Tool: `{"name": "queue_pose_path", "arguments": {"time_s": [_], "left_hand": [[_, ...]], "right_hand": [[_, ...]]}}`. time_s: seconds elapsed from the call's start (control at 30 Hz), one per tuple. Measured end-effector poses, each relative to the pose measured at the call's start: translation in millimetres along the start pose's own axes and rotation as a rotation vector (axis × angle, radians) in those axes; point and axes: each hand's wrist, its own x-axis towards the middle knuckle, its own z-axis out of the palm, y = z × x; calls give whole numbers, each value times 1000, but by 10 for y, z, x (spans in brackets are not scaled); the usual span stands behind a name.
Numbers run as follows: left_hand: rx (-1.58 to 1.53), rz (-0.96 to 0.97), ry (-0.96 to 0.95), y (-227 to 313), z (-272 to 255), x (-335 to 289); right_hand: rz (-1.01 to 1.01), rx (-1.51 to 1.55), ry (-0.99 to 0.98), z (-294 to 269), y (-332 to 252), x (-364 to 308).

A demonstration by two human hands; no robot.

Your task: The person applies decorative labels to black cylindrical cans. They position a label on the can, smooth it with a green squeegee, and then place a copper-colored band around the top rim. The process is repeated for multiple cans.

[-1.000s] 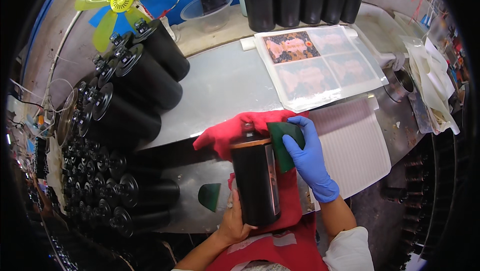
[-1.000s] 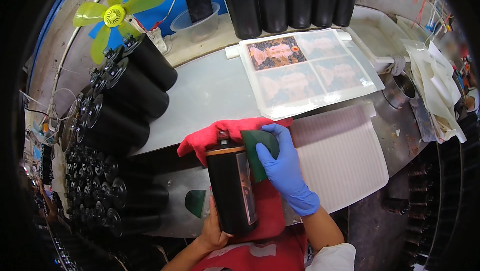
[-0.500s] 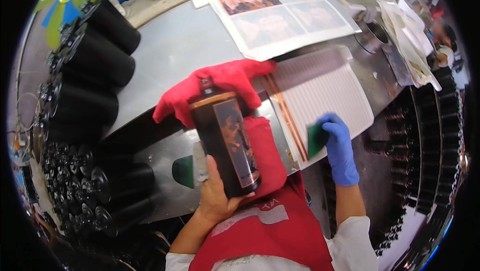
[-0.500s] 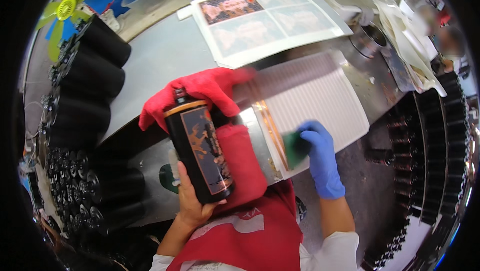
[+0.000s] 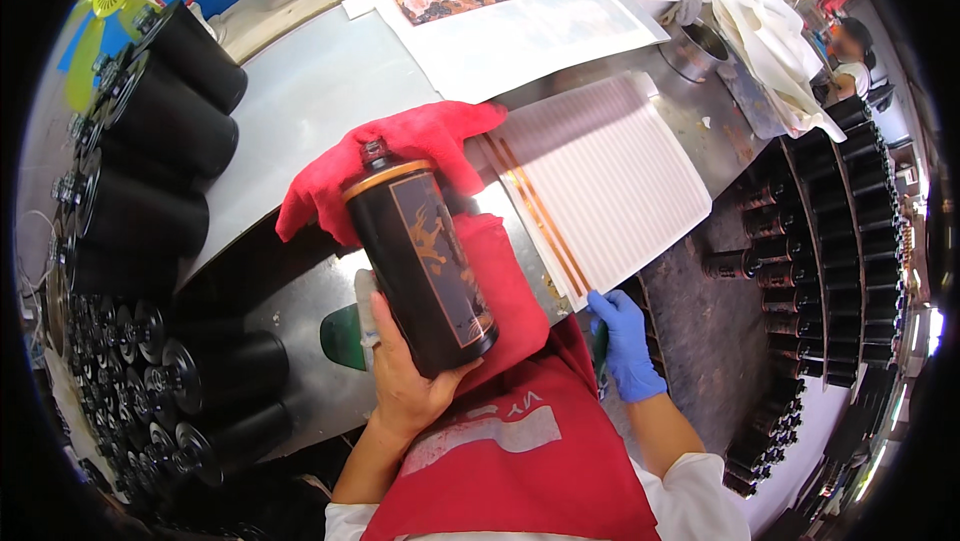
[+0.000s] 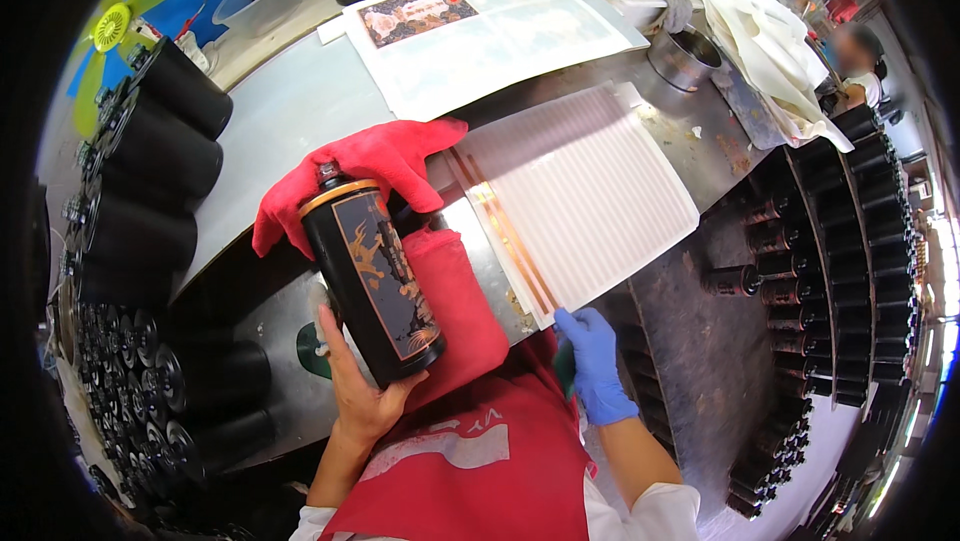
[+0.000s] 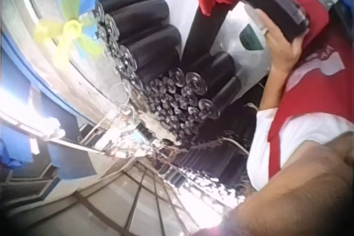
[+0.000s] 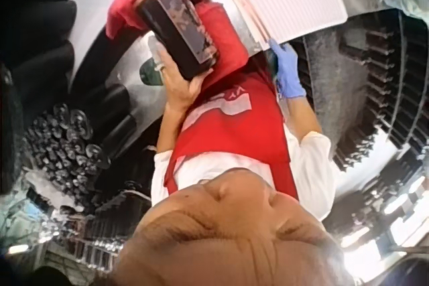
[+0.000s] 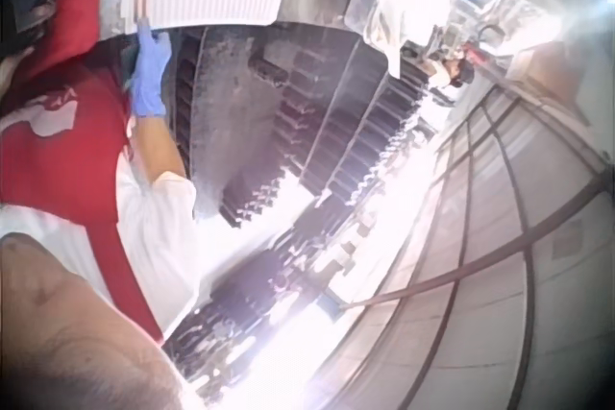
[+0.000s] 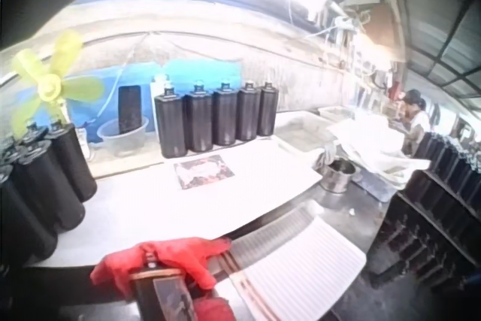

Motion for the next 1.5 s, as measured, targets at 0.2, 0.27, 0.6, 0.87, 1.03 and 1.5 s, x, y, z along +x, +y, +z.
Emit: {"name": "queue_pose_path", "arguments": {"time_s": [0.2, 0.27, 0.6, 0.87, 1.03, 1.5], "left_hand": [[64, -10, 44, -110, 19, -96], [175, 77, 98, 0, -36, -86], [-541, 269, -309, 858, 42, 443], [-819, -143, -664, 696, -254, 221], [-816, -314, -346, 518, -361, -141], [440, 214, 21, 700, 116, -87]], "right_hand": [[226, 164, -279, -342, -190, -277], [187, 23, -319, -355, -404, -386], [-324, -351, -976, 178, -1738, -1198], [-299, -445, -1077, 216, -1794, -1028], [-334, -351, -825, 100, -1464, -626], [-750, -538, -843, 649, -1215, -965]]}}
